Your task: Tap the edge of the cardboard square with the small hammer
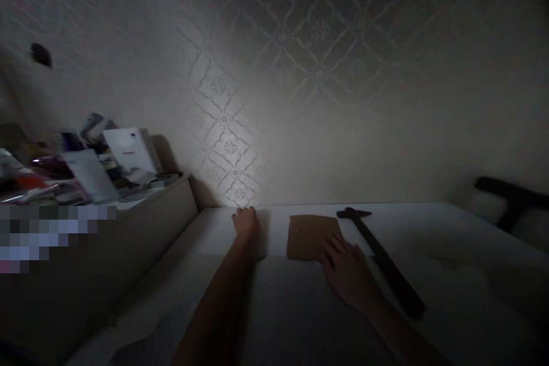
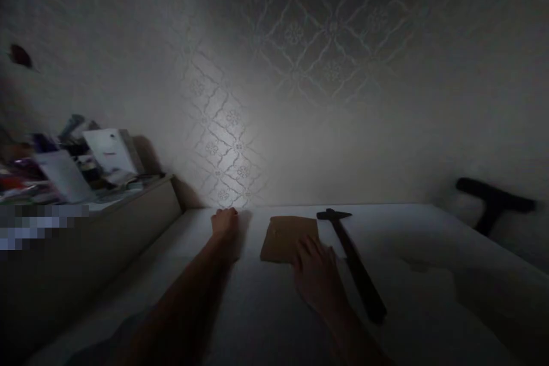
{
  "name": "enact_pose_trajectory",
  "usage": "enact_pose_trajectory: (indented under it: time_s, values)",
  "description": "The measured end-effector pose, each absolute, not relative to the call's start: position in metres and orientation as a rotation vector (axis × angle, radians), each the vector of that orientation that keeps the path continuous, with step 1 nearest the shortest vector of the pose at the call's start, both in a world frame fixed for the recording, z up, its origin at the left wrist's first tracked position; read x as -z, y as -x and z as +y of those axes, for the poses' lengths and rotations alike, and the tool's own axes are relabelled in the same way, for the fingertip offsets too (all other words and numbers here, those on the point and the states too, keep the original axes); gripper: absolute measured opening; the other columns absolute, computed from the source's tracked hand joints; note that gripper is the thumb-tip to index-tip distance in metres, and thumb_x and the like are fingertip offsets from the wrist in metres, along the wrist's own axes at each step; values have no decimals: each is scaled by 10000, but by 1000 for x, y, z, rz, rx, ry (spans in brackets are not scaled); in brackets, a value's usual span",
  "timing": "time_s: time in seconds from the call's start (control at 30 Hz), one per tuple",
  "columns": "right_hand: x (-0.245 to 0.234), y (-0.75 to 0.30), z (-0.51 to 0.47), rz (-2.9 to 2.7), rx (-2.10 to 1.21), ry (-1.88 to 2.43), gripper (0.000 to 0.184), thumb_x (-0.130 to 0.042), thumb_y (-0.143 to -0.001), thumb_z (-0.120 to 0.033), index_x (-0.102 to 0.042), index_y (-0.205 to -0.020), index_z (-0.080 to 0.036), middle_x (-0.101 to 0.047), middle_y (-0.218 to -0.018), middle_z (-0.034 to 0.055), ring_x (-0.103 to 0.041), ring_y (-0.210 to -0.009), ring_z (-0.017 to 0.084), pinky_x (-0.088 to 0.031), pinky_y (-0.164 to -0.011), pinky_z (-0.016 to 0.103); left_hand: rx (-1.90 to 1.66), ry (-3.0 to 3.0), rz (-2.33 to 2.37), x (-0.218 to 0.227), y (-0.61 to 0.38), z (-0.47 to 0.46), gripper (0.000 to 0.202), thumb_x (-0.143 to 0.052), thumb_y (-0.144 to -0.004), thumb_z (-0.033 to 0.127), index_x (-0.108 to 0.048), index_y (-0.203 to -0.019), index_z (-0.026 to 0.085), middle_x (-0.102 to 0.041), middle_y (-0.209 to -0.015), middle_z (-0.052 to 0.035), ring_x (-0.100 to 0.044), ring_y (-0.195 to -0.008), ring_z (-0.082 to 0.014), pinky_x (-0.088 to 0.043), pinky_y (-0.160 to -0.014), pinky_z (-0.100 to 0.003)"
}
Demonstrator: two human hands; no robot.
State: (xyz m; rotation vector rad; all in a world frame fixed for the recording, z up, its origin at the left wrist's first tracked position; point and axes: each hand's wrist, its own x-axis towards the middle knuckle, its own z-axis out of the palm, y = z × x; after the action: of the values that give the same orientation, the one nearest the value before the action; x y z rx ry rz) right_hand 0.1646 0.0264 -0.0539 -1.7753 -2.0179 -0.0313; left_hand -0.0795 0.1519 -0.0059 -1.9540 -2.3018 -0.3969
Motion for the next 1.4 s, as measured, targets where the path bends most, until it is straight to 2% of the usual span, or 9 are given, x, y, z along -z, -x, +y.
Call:
enact_pose_trajectory:
  time_s: [0.13, 0.2, 0.33, 0.4, 0.5, 0.8, 0.93, 1.07, 1.4]
  values:
    - [51, -163, 26, -2021, 23, 1786, 462, -325, -946, -272, -569, -1324, -167, -504, -1438, 129, -419, -1340, 278, -261, -1099, 531, 606, 2008, -2356, -6, 68, 145, 322, -443, -879, 100, -696, -1078, 105, -654, -1176, -200, -518, -1193, -344, -427, -937, -442]
    - [47, -162, 24, -2025, 7, 1786, 462, -325, -947, -267, -568, -1324, -156, -496, -1445, 131, -414, -1343, 280, -258, -1100, 531, 660, 2068, -2350, -11, 56, 141, 306, -467, -892, 123, -712, -1075, 130, -676, -1162, -172, -569, -1148, -316, -453, -914, -404]
    - [39, -161, 22, -2029, -25, 1777, 459, -325, -951, -259, -558, -1332, -153, -501, -1441, 126, -414, -1343, 273, -261, -1102, 509, 907, 2279, -2275, -10, 24, 130, 273, -490, -938, 234, -719, -1078, 183, -730, -1088, -72, -666, -990, -176, -490, -831, -237]
    - [37, -161, 23, -2038, -41, 1773, 451, -338, -952, -268, -561, -1328, -156, -509, -1434, 123, -418, -1337, 271, -273, -1096, 491, 1260, 2408, -2206, -3, 10, 121, 238, -540, -904, 213, -737, -1025, 158, -744, -1041, -74, -677, -961, -173, -493, -830, -231]
    - [37, -162, 24, -2044, -50, 1772, 442, -350, -951, -276, -574, -1312, -154, -514, -1428, 126, -416, -1335, 279, -270, -1094, 496, 1472, 2435, -2243, 10, -1, 110, 201, -614, -838, 191, -758, -973, 149, -757, -975, -75, -685, -922, -194, -502, -820, -254]
    - [36, -161, 23, -2010, -87, 1766, 432, -370, -944, -280, -582, -1303, -168, -514, -1428, 125, -426, -1326, 274, -245, -1103, 495, 1293, 2527, -2227, 15, -1, 110, 212, -627, -815, 229, -776, -942, 147, -760, -934, -84, -684, -911, -231, -498, -821, -292]
    - [34, -161, 22, -2011, -93, 1761, 429, -378, -937, -272, -589, -1293, -160, -512, -1427, 134, -424, -1328, 279, -254, -1099, 500, 1225, 2554, -2196, 17, -1, 111, 216, -628, -805, 207, -773, -952, 146, -757, -951, -89, -684, -899, -215, -493, -816, -273]
    - [35, -162, 23, -1997, -94, 1765, 423, -388, -935, -281, -595, -1284, -165, -527, -1412, 136, -432, -1323, 276, -249, -1101, 508, 1158, 2596, -2191, 18, 0, 112, 213, -628, -816, 255, -774, -936, 157, -757, -935, -70, -684, -875, -202, -488, -778, -250]
    - [34, -163, 22, -2003, -113, 1756, 440, -392, -931, -287, -581, -1300, -140, -515, -1426, 128, -423, -1327, 274, -258, -1099, 480, 1102, 2630, -2168, 23, 4, 115, 261, -602, -848, 324, -765, -956, 151, -753, -937, -83, -683, -893, -219, -495, -779, -261]
